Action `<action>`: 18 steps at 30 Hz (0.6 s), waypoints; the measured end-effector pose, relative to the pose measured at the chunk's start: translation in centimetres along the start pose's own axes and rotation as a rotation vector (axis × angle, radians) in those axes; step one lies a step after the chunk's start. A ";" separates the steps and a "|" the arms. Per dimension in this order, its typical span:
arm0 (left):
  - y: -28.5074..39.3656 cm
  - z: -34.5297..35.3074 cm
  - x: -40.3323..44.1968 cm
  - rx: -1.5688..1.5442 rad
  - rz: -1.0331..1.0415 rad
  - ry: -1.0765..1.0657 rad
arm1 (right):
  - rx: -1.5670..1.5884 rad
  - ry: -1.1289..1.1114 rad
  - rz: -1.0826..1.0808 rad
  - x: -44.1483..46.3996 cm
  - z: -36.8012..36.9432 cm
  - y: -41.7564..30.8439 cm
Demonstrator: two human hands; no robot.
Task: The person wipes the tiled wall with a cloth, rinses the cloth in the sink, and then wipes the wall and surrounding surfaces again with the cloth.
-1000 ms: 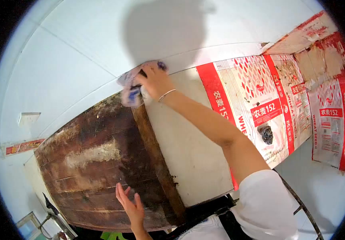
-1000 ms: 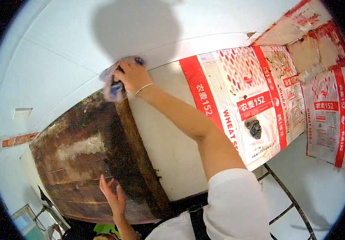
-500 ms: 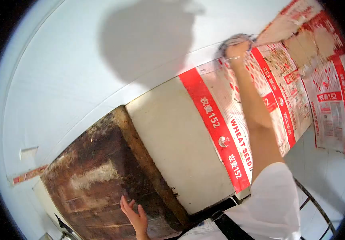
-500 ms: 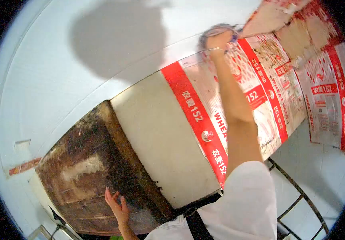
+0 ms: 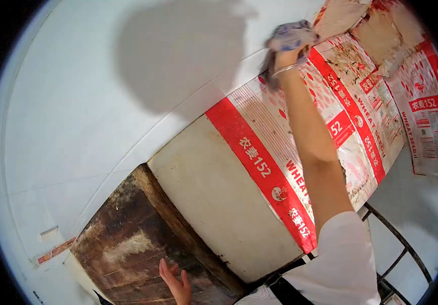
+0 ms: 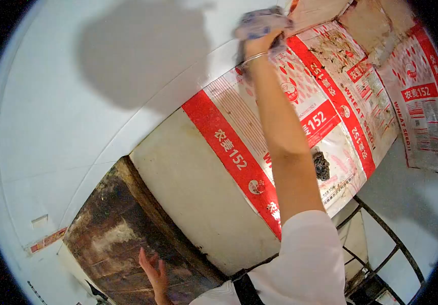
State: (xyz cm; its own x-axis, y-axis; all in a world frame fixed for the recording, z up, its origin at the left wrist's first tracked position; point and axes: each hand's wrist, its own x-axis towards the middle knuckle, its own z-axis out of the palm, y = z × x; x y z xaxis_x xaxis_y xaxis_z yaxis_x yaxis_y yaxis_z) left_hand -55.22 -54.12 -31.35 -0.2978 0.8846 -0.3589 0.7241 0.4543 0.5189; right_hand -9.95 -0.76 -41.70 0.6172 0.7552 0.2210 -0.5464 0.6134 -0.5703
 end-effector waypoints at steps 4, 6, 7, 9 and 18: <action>0.0 0.2 -0.2 -0.017 -0.024 -0.028 | -0.797 0.514 0.027 2.1 -2.4 0.4; -2.0 0.8 -0.5 -0.019 0.090 -0.032 | -0.602 0.483 0.144 -0.4 -1.6 2.3; -3.0 0.9 -0.2 -0.021 0.216 -0.039 | -0.404 0.451 0.246 -1.3 -1.0 3.1; -0.4 0.6 0.0 -0.040 0.099 -0.049 | -0.202 0.331 0.400 -8.1 5.9 0.6; 0.8 -1.2 -1.7 -0.149 0.025 -0.011 | -0.084 0.432 1.072 -31.6 16.2 10.1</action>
State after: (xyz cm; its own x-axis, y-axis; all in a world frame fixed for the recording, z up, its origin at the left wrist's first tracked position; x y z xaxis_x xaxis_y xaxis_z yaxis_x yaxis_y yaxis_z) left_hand -54.82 -55.16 -29.37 -0.2740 0.8948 -0.3524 0.6306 0.4438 0.6366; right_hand -44.13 -14.73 -41.61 0.0107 0.7262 -0.6874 -0.8768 -0.3236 -0.3556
